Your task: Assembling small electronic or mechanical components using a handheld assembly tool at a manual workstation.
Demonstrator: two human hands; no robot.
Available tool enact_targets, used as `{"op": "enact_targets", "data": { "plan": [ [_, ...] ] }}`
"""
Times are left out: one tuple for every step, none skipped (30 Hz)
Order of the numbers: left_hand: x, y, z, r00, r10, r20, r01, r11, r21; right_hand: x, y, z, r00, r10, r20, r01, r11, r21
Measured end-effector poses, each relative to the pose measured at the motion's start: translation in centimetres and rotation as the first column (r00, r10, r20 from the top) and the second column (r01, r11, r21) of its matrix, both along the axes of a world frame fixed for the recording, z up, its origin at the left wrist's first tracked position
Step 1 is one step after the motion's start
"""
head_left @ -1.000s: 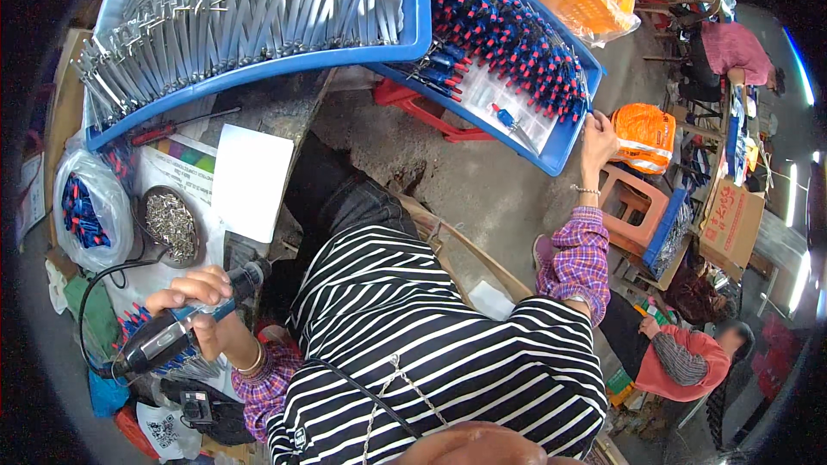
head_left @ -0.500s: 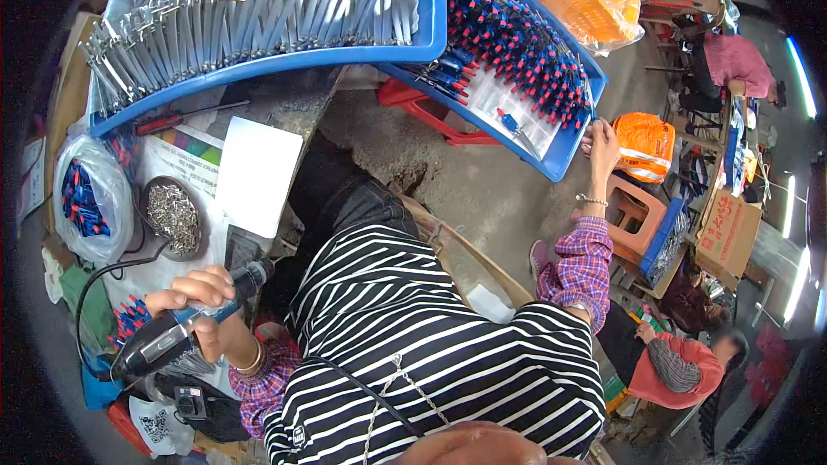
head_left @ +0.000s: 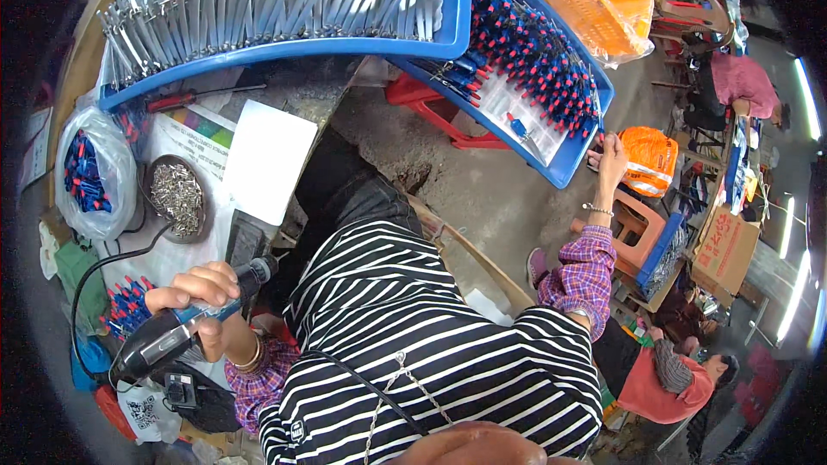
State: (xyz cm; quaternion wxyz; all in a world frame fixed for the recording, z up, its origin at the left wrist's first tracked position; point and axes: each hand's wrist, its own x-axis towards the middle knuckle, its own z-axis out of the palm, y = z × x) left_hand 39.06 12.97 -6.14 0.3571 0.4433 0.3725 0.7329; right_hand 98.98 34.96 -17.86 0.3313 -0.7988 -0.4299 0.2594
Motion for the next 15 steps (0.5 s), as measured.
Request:
{"op": "enact_targets", "data": {
  "plan": [
    [0.0,0.1,0.3,1.000,-0.013,-0.013,0.013,1.000,0.008,0.4,0.0,-0.3,1.000,-0.003,0.015,0.003,1.000,0.003],
    [0.1,0.3,0.6,0.999,-0.026,-0.025,0.027,1.000,0.015,0.8,-0.2,-0.7,0.999,-0.034,0.024,0.033,0.998,0.058],
    [0.0,0.2,0.8,0.999,-0.007,-0.035,0.008,1.000,0.009,-0.1,-0.1,-0.6,0.998,-0.037,0.054,0.033,0.997,0.065],
    [0.0,0.3,0.8,0.999,-0.002,-0.033,0.002,1.000,0.002,-0.6,-0.2,0.0,0.988,-0.041,0.147,0.028,0.995,0.093],
    [0.1,0.4,0.8,0.999,0.004,-0.033,-0.004,1.000,-0.006,-1.0,-0.4,0.4,0.971,-0.046,0.236,0.019,0.993,0.120],
    [0.2,0.3,0.9,0.999,0.039,-0.010,-0.039,0.999,-0.029,-1.0,-0.6,0.8,0.934,-0.002,0.358,-0.060,0.985,0.162],
    [0.3,0.3,1.1,0.998,0.057,-0.033,-0.058,0.998,-0.027,-1.4,-0.7,0.8,0.883,0.043,0.468,-0.150,0.970,0.193],
    [0.2,0.4,1.2,0.999,0.001,-0.037,-0.001,1.000,0.000,-2.1,-0.9,0.7,0.949,0.055,0.311,-0.137,0.959,0.250],
    [-0.1,0.1,1.4,0.998,-0.034,-0.053,0.035,0.999,0.021,-3.7,-0.6,1.0,0.987,0.094,0.133,-0.130,0.946,0.296],
    [-0.2,-0.3,1.4,0.998,-0.055,-0.028,0.056,0.997,0.052,-5.6,-0.6,1.7,0.981,0.156,0.116,-0.181,0.954,0.241],
    [0.0,-1.0,1.5,0.998,-0.053,-0.023,0.055,0.996,0.070,-7.9,-0.2,2.1,0.967,0.245,0.077,-0.255,0.950,0.179],
    [-0.2,-1.3,1.3,0.997,-0.076,-0.019,0.077,0.992,0.095,-10.9,-0.5,2.8,0.950,0.311,0.024,-0.308,0.926,0.218],
    [-0.4,-1.3,1.3,0.996,-0.093,-0.018,0.094,0.988,0.124,-14.5,-1.0,3.9,0.924,0.381,-0.029,-0.360,0.895,0.264],
    [-1.2,-1.0,2.3,0.978,-0.192,-0.085,0.200,0.976,0.087,-18.2,-1.6,5.4,0.873,0.484,0.066,-0.486,0.847,0.216],
    [-1.7,-1.2,3.9,0.950,-0.280,-0.141,0.287,0.957,0.030,-21.8,-2.2,6.5,0.792,0.590,0.158,-0.611,0.773,0.171]
  ]
}}
